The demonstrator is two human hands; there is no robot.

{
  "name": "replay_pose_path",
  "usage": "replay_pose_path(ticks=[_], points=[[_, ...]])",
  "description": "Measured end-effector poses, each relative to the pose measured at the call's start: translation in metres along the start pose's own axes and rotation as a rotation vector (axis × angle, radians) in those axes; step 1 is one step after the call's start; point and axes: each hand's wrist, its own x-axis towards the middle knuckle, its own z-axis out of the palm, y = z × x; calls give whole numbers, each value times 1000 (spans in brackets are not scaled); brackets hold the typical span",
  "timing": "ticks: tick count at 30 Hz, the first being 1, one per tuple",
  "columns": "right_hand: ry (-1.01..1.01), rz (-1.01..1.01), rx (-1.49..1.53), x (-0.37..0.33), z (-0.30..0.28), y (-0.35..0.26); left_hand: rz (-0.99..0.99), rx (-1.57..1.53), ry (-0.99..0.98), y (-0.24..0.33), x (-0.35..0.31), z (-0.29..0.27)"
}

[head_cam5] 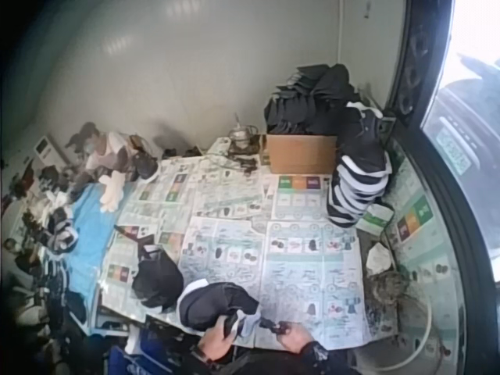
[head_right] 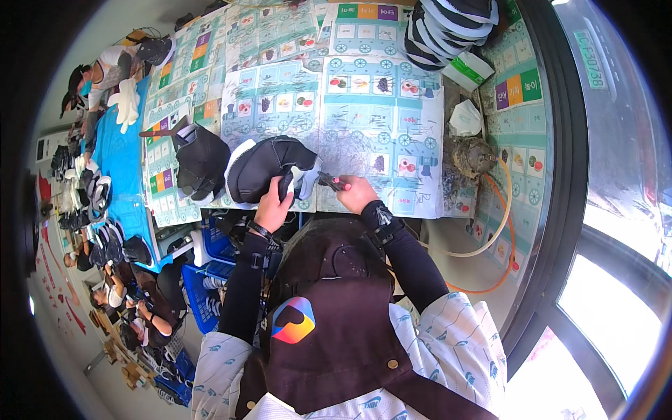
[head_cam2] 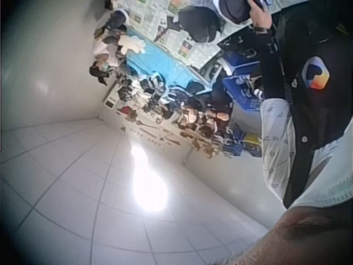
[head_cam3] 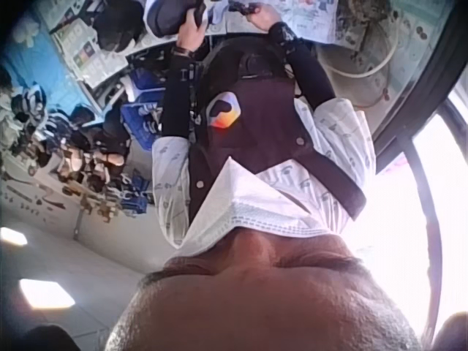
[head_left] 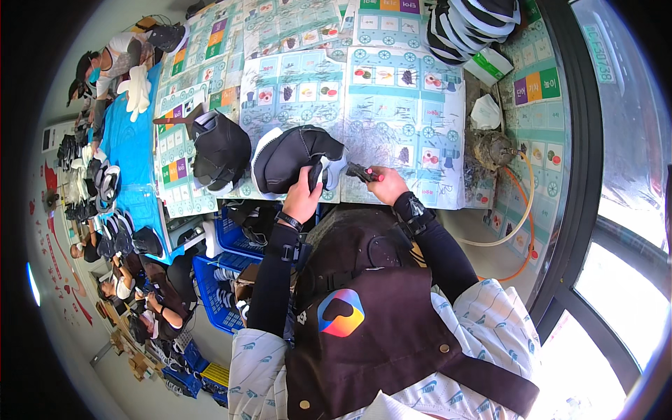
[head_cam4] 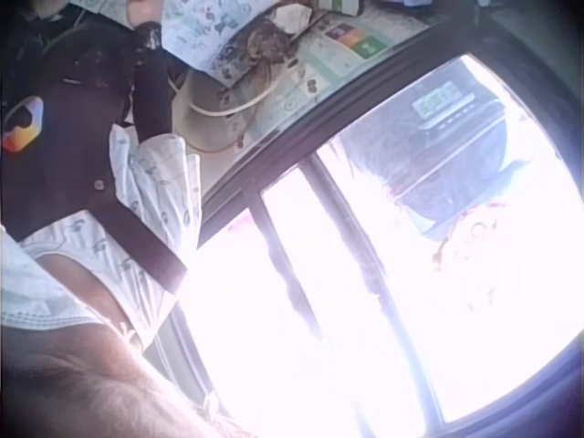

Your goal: The recorder is assembling components of a black and white sneaker, specifically attaching or adjusting parts of the upper and sole using a handheld tool.

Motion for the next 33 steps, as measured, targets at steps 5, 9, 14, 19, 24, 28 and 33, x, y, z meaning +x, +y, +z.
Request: replay_pose_path(ticks=[5,9,14,19,24,28,33], points=[[10,44,-50,7,0,0,4,5,-14,-1,-1,2],[-77,22,-89,0,-8,-15,3,5,-13,-3,-2,4],[-133,-1,-3,-4,-11,-16,26,17,-2,-3,0,6],[-296,16,-34,5,-15,-7,24,13,-10,-4,1,6],[-178,38,34,0,-16,-11,-28,13,-25,1,2,4],[-236,26,42,-4,-15,-16,-16,6,-21,-2,2,3],[-322,41,-16,-5,-20,-21,-18,0,-17,-1,3,1]])
